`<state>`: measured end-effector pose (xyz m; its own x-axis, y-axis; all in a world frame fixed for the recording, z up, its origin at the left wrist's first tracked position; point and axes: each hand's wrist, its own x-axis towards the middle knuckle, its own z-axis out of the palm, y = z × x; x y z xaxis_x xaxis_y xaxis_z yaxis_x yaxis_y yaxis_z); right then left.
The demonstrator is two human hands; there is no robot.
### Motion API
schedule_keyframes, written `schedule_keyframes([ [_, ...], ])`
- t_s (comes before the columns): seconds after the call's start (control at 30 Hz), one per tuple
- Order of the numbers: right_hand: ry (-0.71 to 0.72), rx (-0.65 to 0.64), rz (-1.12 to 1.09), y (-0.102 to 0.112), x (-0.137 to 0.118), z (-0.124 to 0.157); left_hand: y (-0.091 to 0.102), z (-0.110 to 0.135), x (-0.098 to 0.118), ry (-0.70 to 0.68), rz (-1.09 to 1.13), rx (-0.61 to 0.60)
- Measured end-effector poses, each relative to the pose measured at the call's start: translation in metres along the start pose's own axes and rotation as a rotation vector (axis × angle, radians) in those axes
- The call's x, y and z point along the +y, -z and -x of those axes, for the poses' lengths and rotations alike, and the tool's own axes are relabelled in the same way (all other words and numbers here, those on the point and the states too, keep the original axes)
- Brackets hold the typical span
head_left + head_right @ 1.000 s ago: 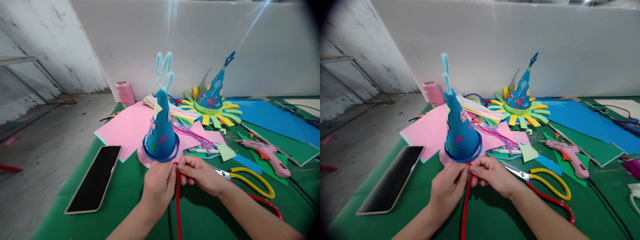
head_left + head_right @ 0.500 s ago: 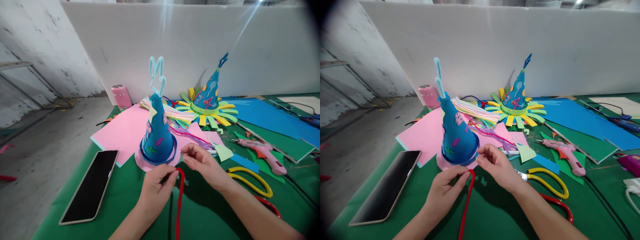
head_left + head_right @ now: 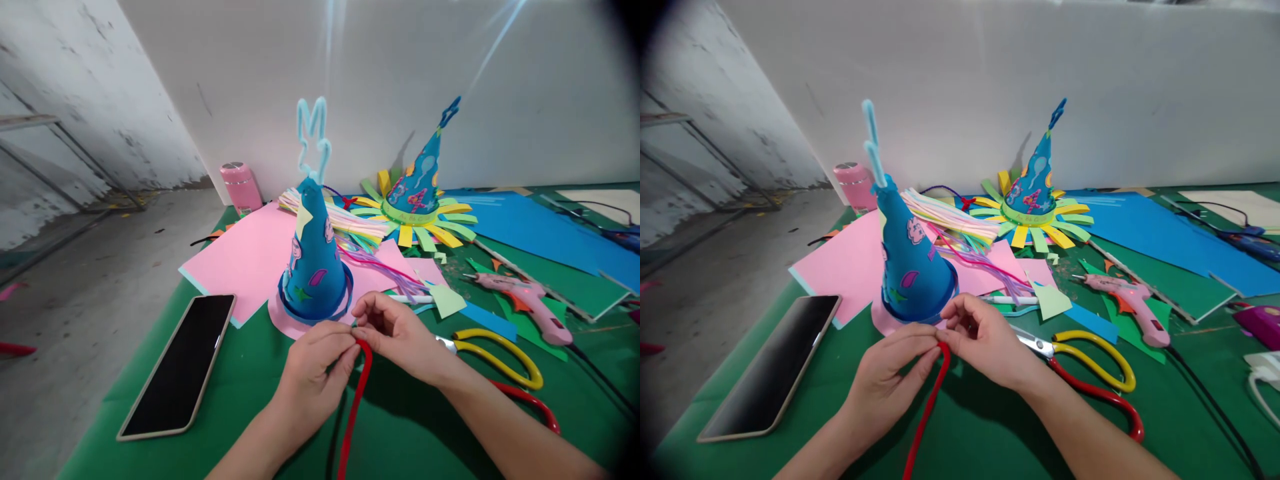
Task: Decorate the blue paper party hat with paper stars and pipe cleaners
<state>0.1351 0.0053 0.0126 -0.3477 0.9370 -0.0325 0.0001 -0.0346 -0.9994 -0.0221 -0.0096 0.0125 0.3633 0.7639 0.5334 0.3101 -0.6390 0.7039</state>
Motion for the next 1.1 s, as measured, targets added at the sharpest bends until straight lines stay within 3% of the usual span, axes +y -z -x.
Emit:
schedule_keyframes([
  [0.13, -0.071, -0.086, -0.33, 0.004, 0.002, -0.001, 0.0, 0.0, 0.0, 0.059, -0.017, 0.02],
  [0.3, 0.027, 0.073, -0.685, 0.017, 0.001, -0.003, -0.001, -0.001, -0.003, 0.142, -0.074, 0.069],
  [0.4, 0.078, 0.11, -0.536, 0.017, -0.001, -0.003, -0.003, -0.001, -0.005, 0.163, -0.131, 0.066],
  [0.5, 0.076, 0.15, -0.092, 0.01, 0.0, -0.001, -0.004, 0.002, -0.007, 0.161, -0.238, 0.042],
  [0.6, 0.013, 0.025, 0.159, 0.004, 0.0, -0.001, -0.003, 0.004, -0.008, 0.14, -0.32, 0.007],
  [0.67, 0.019, -0.015, 0.165, 0.003, -0.001, -0.001, -0.002, 0.004, -0.006, 0.18, -0.293, -0.008],
  [0.83, -0.002, 0.001, 0.119, 0.005, -0.001, -0.003, -0.001, 0.001, -0.003, 0.435, -0.143, 0.047],
  [1.1, -0.055, -0.044, 0.009, 0.009, 0.005, -0.004, 0.0, 0.0, -0.001, 0.472, -0.007, 0.241],
])
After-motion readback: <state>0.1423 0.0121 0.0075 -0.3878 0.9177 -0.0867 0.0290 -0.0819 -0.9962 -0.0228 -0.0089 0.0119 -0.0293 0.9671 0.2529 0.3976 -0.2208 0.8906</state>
